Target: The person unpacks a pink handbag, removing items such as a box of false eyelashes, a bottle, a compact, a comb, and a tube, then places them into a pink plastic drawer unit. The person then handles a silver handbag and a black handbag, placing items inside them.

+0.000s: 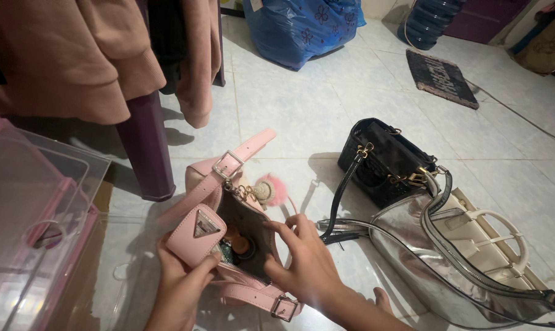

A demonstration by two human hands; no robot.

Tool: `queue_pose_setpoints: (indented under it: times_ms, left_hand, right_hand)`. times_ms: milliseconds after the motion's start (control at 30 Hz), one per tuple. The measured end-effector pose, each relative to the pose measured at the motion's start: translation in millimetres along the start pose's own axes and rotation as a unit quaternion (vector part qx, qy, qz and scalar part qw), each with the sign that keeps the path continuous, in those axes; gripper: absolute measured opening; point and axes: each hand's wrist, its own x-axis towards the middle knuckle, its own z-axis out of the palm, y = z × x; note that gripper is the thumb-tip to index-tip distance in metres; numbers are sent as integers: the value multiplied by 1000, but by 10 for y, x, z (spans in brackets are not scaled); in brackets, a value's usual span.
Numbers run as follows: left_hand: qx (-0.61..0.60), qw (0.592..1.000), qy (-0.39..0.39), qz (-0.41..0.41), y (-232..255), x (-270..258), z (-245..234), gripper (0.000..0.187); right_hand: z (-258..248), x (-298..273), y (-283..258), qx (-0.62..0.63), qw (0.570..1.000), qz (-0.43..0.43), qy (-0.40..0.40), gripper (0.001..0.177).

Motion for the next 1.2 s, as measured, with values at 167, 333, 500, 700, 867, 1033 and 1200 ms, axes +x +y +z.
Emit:
queue_pose_setpoints:
  times_ms: [167, 333, 500, 700, 867, 1033, 1200]
  left_hand:
    - [-11, 1000, -21, 10, -59, -9, 23, 73]
    - [-13, 999, -24, 33, -114, -48, 65, 74]
    - [-83, 996, 8, -14, 12, -93, 61, 76]
    - [-123, 992, 9, -32, 47, -122, 45, 79]
    - [-161, 987, 3, -3, 68, -106, 35, 82]
    - [-149, 989, 7, 13, 106, -115, -29, 81]
    - [-130, 991, 19, 10, 82, -94, -66, 74]
  right_hand:
    - [133, 32, 20, -176, 969, -161, 63, 62]
    - [234, 290, 164, -230, 896, -373, -72, 32]
    - [371, 529, 315, -219, 913, -328, -109, 31]
    - [658, 601, 389, -403, 845, -285, -204, 48]
    - [903, 893, 447, -391, 842, -268, -258, 54]
    - [919, 989, 601, -317, 871, -239, -290, 53]
    - [872, 955, 566, -315, 867, -191, -335, 43]
